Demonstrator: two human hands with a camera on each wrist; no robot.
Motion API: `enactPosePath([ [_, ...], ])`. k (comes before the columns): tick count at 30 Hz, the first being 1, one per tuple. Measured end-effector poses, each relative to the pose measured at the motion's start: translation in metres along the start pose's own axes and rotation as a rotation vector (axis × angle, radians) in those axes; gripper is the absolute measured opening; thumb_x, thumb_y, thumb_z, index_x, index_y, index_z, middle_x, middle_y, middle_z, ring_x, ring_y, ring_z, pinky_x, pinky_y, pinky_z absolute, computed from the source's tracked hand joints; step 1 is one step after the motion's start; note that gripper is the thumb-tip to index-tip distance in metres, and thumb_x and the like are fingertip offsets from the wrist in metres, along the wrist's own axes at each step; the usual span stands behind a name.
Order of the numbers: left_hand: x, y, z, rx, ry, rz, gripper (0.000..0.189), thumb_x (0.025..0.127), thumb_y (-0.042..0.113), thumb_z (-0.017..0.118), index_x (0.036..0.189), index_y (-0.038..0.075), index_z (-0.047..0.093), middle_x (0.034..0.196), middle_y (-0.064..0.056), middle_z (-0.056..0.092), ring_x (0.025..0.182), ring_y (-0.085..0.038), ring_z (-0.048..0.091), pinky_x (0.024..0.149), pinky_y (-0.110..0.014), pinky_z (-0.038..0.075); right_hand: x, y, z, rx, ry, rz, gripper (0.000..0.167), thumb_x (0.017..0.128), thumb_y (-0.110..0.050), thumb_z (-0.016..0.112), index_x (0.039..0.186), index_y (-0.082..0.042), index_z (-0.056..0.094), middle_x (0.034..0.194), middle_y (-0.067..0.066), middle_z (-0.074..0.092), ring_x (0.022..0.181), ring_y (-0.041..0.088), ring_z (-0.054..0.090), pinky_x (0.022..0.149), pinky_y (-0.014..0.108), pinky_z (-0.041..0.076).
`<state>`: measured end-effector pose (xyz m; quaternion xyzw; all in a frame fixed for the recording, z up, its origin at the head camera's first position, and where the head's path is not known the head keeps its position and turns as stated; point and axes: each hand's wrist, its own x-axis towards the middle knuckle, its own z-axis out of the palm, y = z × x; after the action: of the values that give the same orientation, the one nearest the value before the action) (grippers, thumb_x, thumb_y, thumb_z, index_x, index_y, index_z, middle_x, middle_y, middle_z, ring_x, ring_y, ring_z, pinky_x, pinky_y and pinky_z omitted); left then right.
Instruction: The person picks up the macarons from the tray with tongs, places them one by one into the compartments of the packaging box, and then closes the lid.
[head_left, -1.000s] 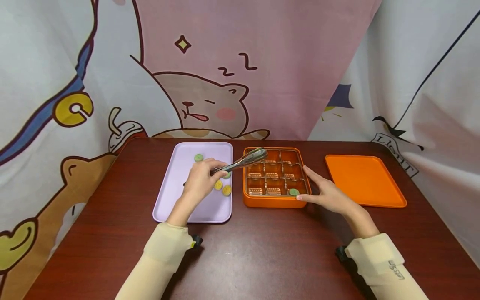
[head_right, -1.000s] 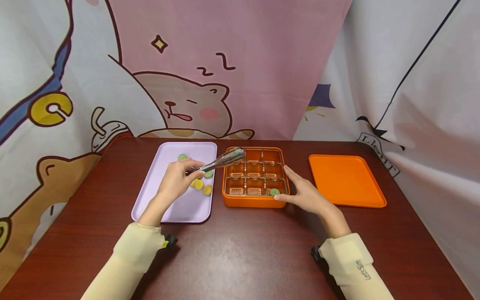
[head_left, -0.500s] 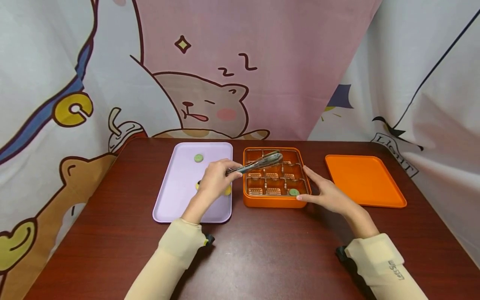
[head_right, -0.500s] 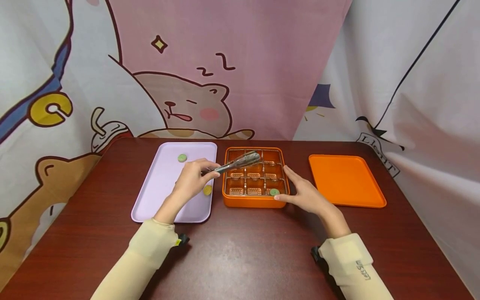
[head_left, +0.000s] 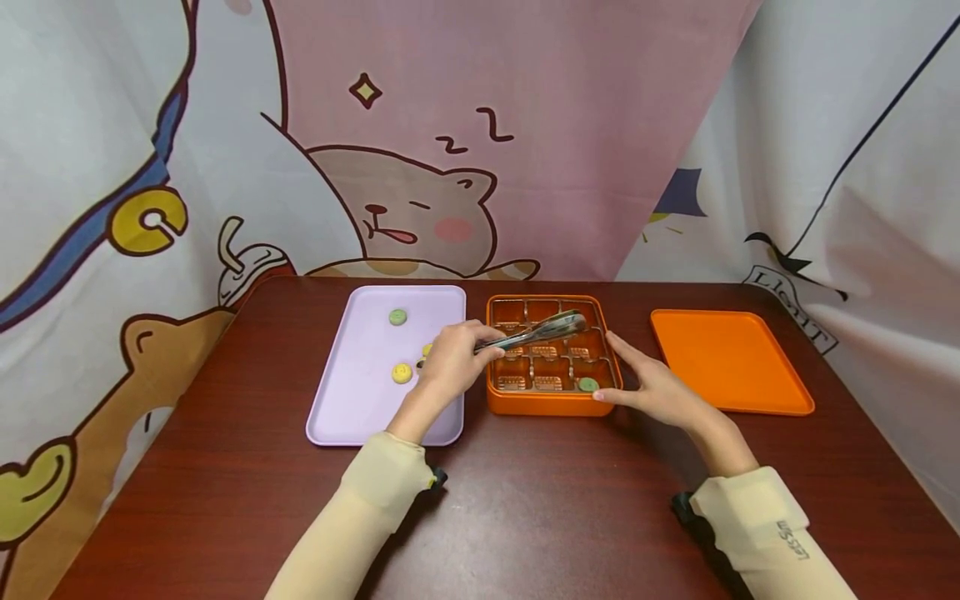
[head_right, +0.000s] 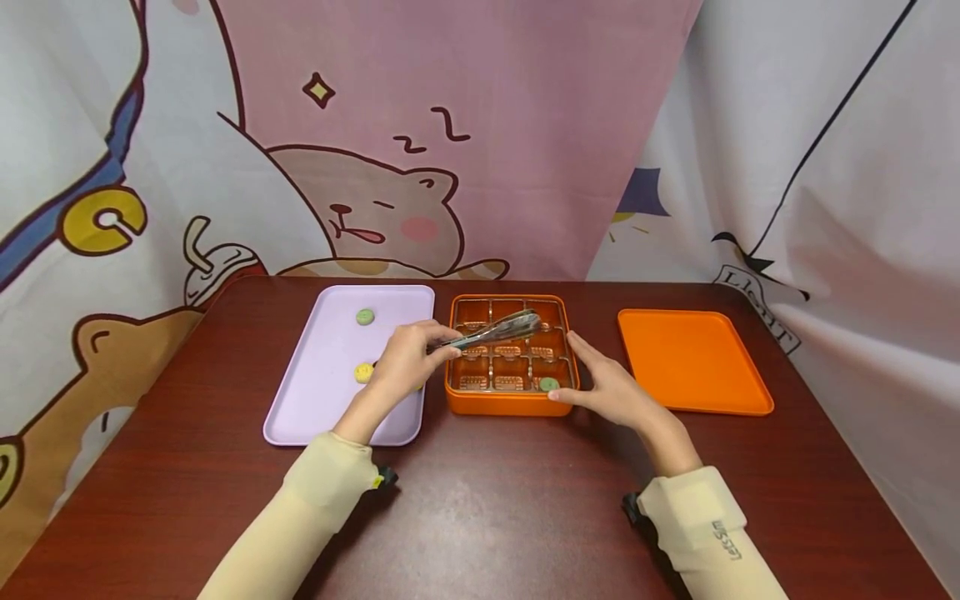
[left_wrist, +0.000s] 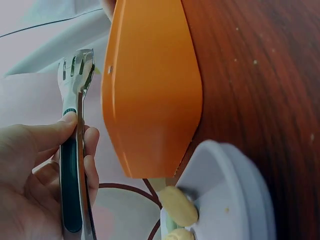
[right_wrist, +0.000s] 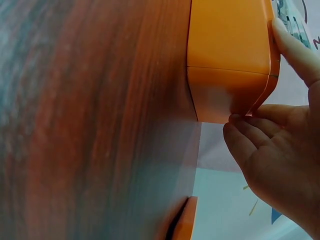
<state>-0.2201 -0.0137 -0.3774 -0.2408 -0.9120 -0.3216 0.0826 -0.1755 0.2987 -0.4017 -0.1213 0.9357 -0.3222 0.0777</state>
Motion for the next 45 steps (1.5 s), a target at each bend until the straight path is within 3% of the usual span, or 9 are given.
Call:
enactPosePath([
  [11,0.005,0.004,0.013,0.074,-0.066,-0.04,0.023,0.09,0.027,0.074,0.11,0.019,0.077,0.113,0.001,0.074,0.103,-0.024,0.07,0.078,-0.041,0.055,0.001,0.002,0.001,-0.011,-0.003,0.01,0.104,0.087,-0.047,0.073,0.16,-0.006,0.011,0.166,0.02,0.013,0.15,0.046,0.021,0.114,0.067,0.022],
  [24,0.008,0.009,0.019,0.167,-0.095,-0.077,0.025,0.091,0.032,0.072,0.114,0.024,0.076,0.111,0.002,0.074,0.097,-0.024,0.071,0.072,-0.039,0.055,0.0,0.0,-0.001,-0.014,-0.003,0.008,0.103,0.088,-0.046,0.073,0.16,-0.007,0.011,0.166,0.021,0.013,0.148,0.047,0.022,0.113,0.068,0.023],
  [34,0.011,0.013,0.016,0.163,-0.164,-0.123,0.03,0.091,0.034,0.072,0.119,0.024,0.074,0.118,-0.001,0.072,0.104,-0.027,0.07,0.079,-0.041,0.055,0.0,0.0,0.0,-0.009,-0.006,0.014,0.103,0.088,-0.047,0.072,0.16,-0.009,0.01,0.166,0.021,0.013,0.149,0.047,0.021,0.113,0.068,0.022],
  [45,0.011,0.013,0.014,0.139,-0.184,-0.133,0.034,0.09,0.034,0.073,0.122,0.022,0.073,0.122,-0.003,0.071,0.111,-0.027,0.067,0.086,-0.041,0.054,-0.001,-0.002,-0.001,-0.007,-0.006,0.007,0.102,0.088,-0.045,0.073,0.16,-0.008,0.011,0.166,0.022,0.014,0.148,0.047,0.022,0.113,0.068,0.023],
])
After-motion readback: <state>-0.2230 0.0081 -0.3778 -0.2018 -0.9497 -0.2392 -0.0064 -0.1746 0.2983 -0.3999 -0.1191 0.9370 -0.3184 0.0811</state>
